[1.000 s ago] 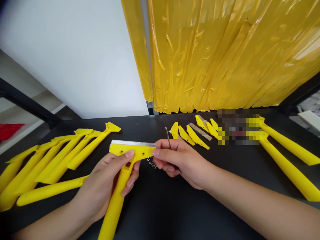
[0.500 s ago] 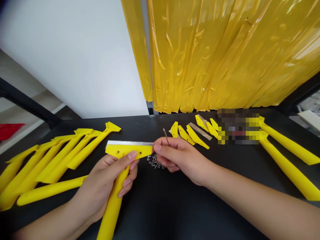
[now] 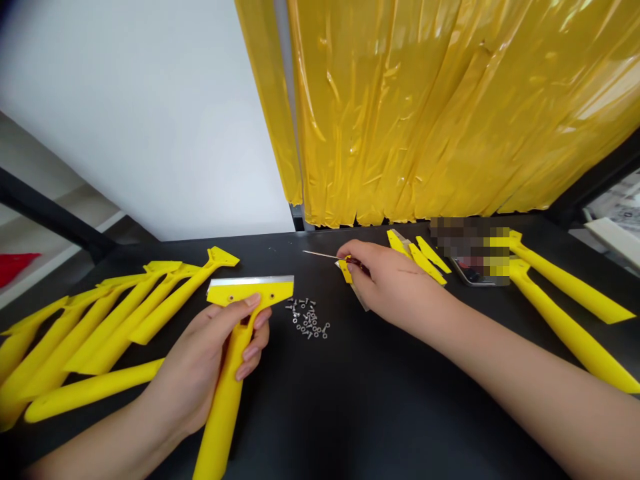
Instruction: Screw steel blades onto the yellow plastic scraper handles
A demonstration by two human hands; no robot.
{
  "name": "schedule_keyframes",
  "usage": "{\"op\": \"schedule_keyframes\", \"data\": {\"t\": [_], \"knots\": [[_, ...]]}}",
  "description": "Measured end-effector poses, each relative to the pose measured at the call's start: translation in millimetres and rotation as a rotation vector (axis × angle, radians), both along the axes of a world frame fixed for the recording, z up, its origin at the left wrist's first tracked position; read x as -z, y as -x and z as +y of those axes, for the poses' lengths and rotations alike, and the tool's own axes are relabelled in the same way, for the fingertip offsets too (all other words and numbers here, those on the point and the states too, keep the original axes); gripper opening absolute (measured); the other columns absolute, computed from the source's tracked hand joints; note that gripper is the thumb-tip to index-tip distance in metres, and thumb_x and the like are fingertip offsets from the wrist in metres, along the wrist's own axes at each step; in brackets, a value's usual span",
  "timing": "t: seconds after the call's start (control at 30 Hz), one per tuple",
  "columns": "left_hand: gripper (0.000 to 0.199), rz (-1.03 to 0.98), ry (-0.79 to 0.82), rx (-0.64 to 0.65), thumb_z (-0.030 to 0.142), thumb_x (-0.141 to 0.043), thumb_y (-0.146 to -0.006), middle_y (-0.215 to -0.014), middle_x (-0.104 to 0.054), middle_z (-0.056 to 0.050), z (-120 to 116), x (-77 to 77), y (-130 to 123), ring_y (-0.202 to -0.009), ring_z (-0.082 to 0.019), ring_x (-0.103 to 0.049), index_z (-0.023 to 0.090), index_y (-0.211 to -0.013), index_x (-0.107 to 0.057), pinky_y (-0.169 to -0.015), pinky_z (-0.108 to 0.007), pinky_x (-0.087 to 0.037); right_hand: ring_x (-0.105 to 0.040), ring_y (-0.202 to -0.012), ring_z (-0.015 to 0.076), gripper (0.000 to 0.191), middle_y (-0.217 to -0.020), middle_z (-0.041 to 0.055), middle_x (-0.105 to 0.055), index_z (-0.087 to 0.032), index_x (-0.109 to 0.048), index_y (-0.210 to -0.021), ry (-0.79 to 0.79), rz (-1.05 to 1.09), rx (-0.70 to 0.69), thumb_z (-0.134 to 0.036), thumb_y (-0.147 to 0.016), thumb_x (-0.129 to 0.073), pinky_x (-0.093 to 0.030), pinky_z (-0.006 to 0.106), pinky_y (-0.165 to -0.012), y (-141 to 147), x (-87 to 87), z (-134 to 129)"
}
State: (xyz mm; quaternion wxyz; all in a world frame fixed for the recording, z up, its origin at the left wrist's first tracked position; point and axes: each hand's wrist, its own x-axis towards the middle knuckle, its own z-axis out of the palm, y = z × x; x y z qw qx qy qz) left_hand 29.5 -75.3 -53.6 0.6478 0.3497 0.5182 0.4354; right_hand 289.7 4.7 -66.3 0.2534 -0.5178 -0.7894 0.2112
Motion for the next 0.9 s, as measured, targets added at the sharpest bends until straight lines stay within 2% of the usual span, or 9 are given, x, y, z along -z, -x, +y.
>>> {"op": "schedule_keyframes", "data": {"t": [0.07,0.17,0.27,0.4,0.5,0.6,0.77,0.9], "knots": [[0.036,0.001,0.007,-0.002,0.045,-0.071,-0.093,-0.053,-0.05,0.003,1,0.5,0,-0.043,-0.009,-0.041,0.019,-0.071,-0.059,-0.044,-0.021,-0.031,-0.063,-0.077,0.0198,0.022,-0.092,0.003,-0.073,-0.028,-0.067,-0.121,0.02,0.12,-0.008,-0.036,-0.101,-0.063,-0.047,0.033,-0.068,1,-4.2,-1],[0.035,0.006,0.012,-0.02,0.044,-0.072,-0.092,-0.054,-0.051,0.003,2,2.3,-1,-0.043,-0.009,-0.041,0.018,-0.071,-0.059,-0.044,-0.021,-0.031,-0.062,-0.075,0.0184,0.019,-0.086,0.0023,-0.071,-0.025,-0.07,-0.104,0.082,0.328,-0.001,-0.043,-0.098,-0.069,-0.047,0.032,-0.067,4,-12.4,-5],[0.035,0.003,0.014,-0.026,0.044,-0.073,-0.092,-0.055,-0.051,0.003,3,4.4,0,-0.044,-0.009,-0.041,0.018,-0.072,-0.06,-0.043,-0.02,-0.031,-0.059,-0.072,0.0166,0.025,-0.082,0.0014,-0.068,-0.024,-0.07,-0.09,0.165,0.333,-0.035,-0.048,-0.097,-0.071,-0.043,0.031,-0.065,7,-17.8,-10],[0.033,-0.014,0.023,-0.011,0.043,-0.072,-0.093,-0.054,-0.051,0.003,4,5.9,1,-0.043,-0.009,-0.039,0.018,-0.074,-0.059,-0.043,-0.02,-0.03,-0.052,-0.065,0.0133,0.022,-0.076,-0.0032,-0.06,-0.025,-0.062,-0.09,0.26,0.368,-0.122,-0.043,-0.096,-0.074,-0.041,0.029,-0.061,9,-16.8,-13],[0.034,-0.019,0.026,-0.008,0.043,-0.068,-0.096,-0.054,-0.05,0.003,4,5.7,2,-0.044,-0.009,-0.039,0.018,-0.074,-0.059,-0.043,-0.02,-0.031,-0.05,-0.062,0.0131,0.027,-0.072,-0.0032,-0.057,-0.024,-0.063,-0.088,0.278,0.442,-0.113,-0.046,-0.094,-0.076,-0.039,0.029,-0.057,11,-15.1,-14],[0.036,-0.03,0.024,-0.006,0.044,-0.065,-0.098,-0.055,-0.051,0.002,4,5.3,2,-0.045,-0.009,-0.039,0.018,-0.074,-0.06,-0.043,-0.019,-0.032,-0.049,-0.061,0.0139,0.029,-0.071,-0.0018,-0.057,-0.023,-0.065,-0.087,0.205,0.44,-0.077,-0.05,-0.097,-0.071,-0.038,0.029,-0.055,12,-12.4,-14],[0.034,-0.047,0.036,-0.017,0.041,-0.068,-0.095,-0.056,-0.052,0.002,3,4.2,0,-0.044,-0.009,-0.039,0.018,-0.072,-0.06,-0.042,-0.019,-0.031,-0.058,-0.068,0.016,0.021,-0.08,-0.0007,-0.063,-0.026,-0.058,-0.093,-0.024,0.286,-0.11,-0.043,-0.101,-0.068,-0.045,0.031,-0.065,16,-1.9,-16],[0.036,-0.049,0.052,-0.037,0.043,-0.07,-0.094,-0.058,-0.054,0.002,2,3.1,-1,-0.043,-0.008,-0.041,0.018,-0.071,-0.059,-0.042,-0.02,-0.032,-0.058,-0.071,0.0169,0.018,-0.082,0.0006,-0.066,-0.026,-0.055,-0.094,-0.139,0.155,-0.118,-0.04,-0.104,-0.062,-0.044,0.031,-0.066,16,3.2,-15]]}}
